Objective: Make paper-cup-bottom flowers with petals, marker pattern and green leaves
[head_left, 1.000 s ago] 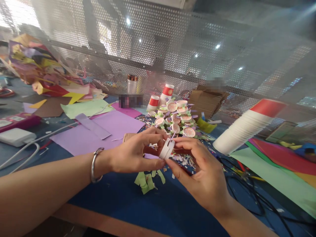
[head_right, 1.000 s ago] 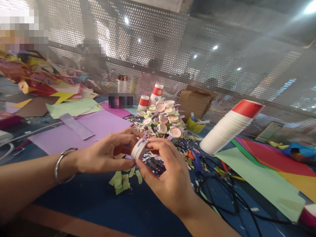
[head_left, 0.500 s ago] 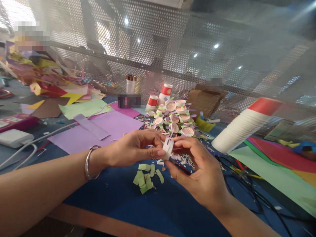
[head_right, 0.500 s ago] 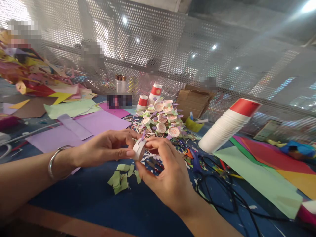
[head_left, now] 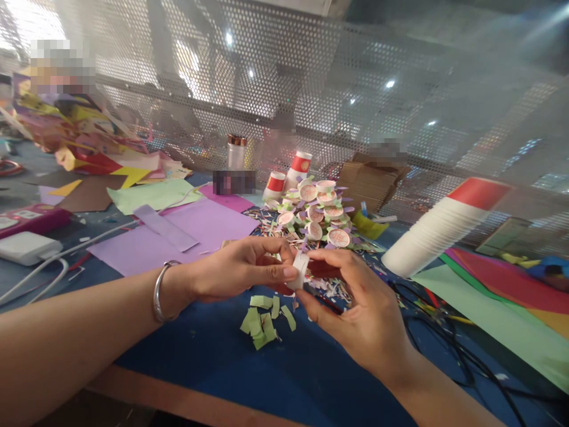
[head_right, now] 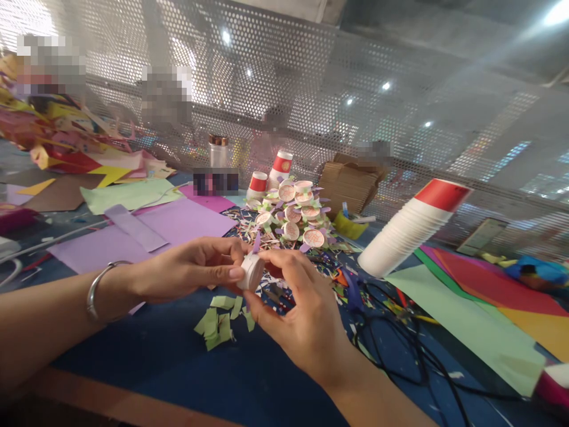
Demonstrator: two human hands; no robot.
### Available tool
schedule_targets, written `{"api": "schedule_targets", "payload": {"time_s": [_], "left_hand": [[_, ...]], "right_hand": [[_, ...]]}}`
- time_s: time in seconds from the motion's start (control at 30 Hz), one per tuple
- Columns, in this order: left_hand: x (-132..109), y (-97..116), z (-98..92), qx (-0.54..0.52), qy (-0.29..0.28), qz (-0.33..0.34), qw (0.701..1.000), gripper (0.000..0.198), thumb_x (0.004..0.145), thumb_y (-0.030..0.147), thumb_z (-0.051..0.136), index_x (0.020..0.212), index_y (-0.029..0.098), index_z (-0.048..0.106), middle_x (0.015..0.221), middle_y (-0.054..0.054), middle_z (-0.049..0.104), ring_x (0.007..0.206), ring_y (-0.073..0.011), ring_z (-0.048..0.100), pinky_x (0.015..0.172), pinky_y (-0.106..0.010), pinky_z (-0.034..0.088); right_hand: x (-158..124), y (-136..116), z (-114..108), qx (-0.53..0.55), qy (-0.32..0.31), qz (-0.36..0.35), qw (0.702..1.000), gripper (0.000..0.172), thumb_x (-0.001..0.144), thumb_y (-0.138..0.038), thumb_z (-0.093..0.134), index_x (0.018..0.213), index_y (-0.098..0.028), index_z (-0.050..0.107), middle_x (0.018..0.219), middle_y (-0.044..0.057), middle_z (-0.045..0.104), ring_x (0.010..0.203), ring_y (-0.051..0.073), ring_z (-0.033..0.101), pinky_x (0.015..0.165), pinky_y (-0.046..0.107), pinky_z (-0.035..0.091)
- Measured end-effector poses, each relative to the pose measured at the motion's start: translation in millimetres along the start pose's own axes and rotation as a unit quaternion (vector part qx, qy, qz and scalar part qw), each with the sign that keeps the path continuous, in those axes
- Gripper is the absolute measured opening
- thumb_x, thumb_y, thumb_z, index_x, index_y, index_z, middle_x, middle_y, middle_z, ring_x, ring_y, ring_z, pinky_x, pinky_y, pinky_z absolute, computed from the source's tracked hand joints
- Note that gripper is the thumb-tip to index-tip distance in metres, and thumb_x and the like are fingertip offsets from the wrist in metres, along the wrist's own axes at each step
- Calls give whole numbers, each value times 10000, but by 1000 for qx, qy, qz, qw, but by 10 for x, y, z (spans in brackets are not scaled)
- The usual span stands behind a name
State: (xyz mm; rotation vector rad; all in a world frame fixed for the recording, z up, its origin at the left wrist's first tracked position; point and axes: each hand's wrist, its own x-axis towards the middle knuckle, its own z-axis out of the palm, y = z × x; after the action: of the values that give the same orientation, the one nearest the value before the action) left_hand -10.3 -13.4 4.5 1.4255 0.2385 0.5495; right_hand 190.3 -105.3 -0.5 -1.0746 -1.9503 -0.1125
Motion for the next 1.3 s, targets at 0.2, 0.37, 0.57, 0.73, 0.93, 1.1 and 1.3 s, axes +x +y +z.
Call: {"api": "schedule_targets", "payload": {"time_s": [0.2,0.37,0.57,0.73,0.93,1.1,1.3], "left_hand": [[-6,23,32,-33,23,-45,998,149,946,183,650,816,148,587,841,-13,647,816,-115,658,847,-274,561],[17,-1,13,-77,33,-41,996,121,932,199,668,840,140,616,863,-22,667,840,-127,663,882,-303,556],[39,15,-10,-143,48,-70,986,133,910,250,656,842,158,587,828,-33,688,777,-151,688,796,-303,557],[42,34,33,-109,43,-118,986,98,874,250,626,872,177,561,760,-9,657,701,-140,676,633,-225,482],[54,24,63,-85,28,-116,989,58,838,213,589,865,185,546,730,-4,644,663,-129,647,574,-213,448],[80,-6,17,-90,30,-110,989,8,818,184,560,817,178,564,671,0,648,560,-111,626,440,-178,392],[81,-26,31,-92,35,-123,988,78,734,142,543,803,180,544,720,-19,631,645,-148,665,451,-187,407]], "right_hand": [[-2,13,0,-2,-8,6,1000,395,876,-204,760,1235,-225,595,1125,20,671,959,138,679,875,245,577],[-37,40,16,35,-18,63,997,391,911,-288,760,1266,-268,596,1139,10,692,958,148,704,866,275,588],[-23,114,3,128,-3,161,979,306,952,-368,708,1231,-268,629,1127,26,714,983,170,713,873,296,587],[60,137,-18,183,-5,226,957,247,973,-426,659,1102,-217,685,1001,37,728,886,155,709,788,254,585],[71,120,-46,209,-17,245,947,211,958,-407,680,910,-202,685,776,4,695,654,116,642,584,203,525],[71,97,-86,179,-16,238,954,198,967,-383,667,895,-199,683,784,17,705,644,127,641,527,212,478],[44,47,-98,188,-30,211,959,150,981,-348,649,914,-214,667,752,-17,661,602,94,583,512,187,449]]}}
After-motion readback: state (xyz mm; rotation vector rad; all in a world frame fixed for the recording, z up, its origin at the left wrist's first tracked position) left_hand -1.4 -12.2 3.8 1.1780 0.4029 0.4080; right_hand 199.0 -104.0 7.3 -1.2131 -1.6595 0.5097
